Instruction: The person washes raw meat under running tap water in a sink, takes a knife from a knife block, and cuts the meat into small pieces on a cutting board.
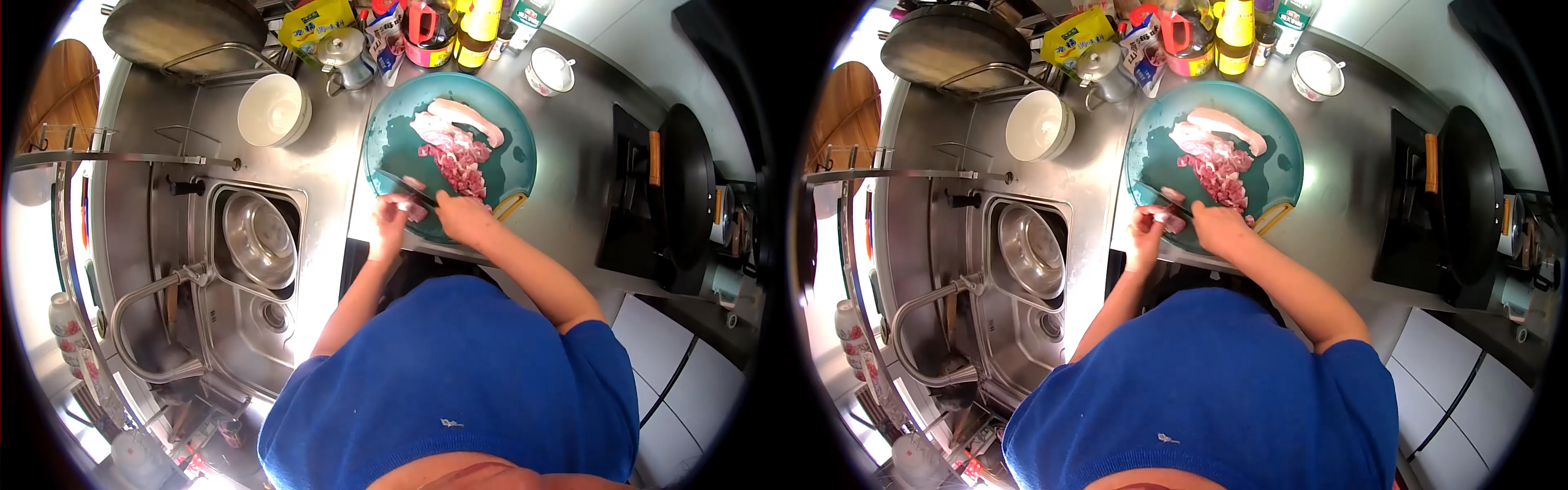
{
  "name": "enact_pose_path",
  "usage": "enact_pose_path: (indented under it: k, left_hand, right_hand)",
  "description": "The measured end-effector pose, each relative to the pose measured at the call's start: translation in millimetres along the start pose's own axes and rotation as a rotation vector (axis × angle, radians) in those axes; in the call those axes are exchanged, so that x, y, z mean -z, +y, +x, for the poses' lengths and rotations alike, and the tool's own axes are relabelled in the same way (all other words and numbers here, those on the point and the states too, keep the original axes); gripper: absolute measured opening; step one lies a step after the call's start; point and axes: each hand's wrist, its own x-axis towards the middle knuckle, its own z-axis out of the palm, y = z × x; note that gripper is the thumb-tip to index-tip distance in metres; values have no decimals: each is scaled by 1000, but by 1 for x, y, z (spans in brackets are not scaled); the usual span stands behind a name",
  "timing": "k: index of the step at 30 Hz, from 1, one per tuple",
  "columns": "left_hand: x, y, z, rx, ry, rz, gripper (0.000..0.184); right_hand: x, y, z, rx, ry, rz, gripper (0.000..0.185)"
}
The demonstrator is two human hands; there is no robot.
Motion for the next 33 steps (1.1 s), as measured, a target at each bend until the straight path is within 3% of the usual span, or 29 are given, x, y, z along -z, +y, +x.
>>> enact_pose_path:
  k: [4,6,8,10,12,14,16,18,22,24,26,28,30,31,33]
  left_hand:
    - [-2,41,3,128,-31,-259,23]
    - [-8,53,5,103,-256,-515,26]
    - [-9,50,8,129,-300,-571,33]
    - [-7,37,13,5,-111,-89,40]
    - [3,27,14,-59,-18,-20,40]
    - [4,26,6,-200,93,511,31]
    - [-6,25,-3,-253,99,811,36]
    - [-21,23,-5,-486,14,998,36]
    - [-29,8,9,-493,-22,1058,33]
    - [-25,5,15,-437,-50,959,33]
    - [-28,30,13,-259,-48,570,30]
    - [-28,43,8,-290,-73,568,30]
    - [-21,47,5,-559,-225,969,36]
    - [-14,39,-2,-514,-280,1150,43]
    - [-16,40,-16,-485,-198,1120,40]
  right_hand:
    - [18,22,-34,-80,8,4,22]
    - [24,26,-41,-143,68,24,22]
    - [29,26,-48,-140,98,44,22]
    - [29,23,-57,-120,118,68,22]
    - [26,23,-63,-99,142,92,22]
    - [24,24,-69,-92,187,123,21]
    - [20,25,-73,-94,168,77,21]
    - [17,26,-76,-98,156,31,21]
    - [12,31,-78,-102,94,26,23]
    - [8,37,-80,-127,74,24,23]
    - [5,42,-78,-144,84,19,25]
    - [6,42,-80,-138,78,45,24]
    - [7,43,-82,-129,69,67,24]
    - [6,43,-83,-125,65,55,23]
    - [10,42,-81,-124,75,43,21]
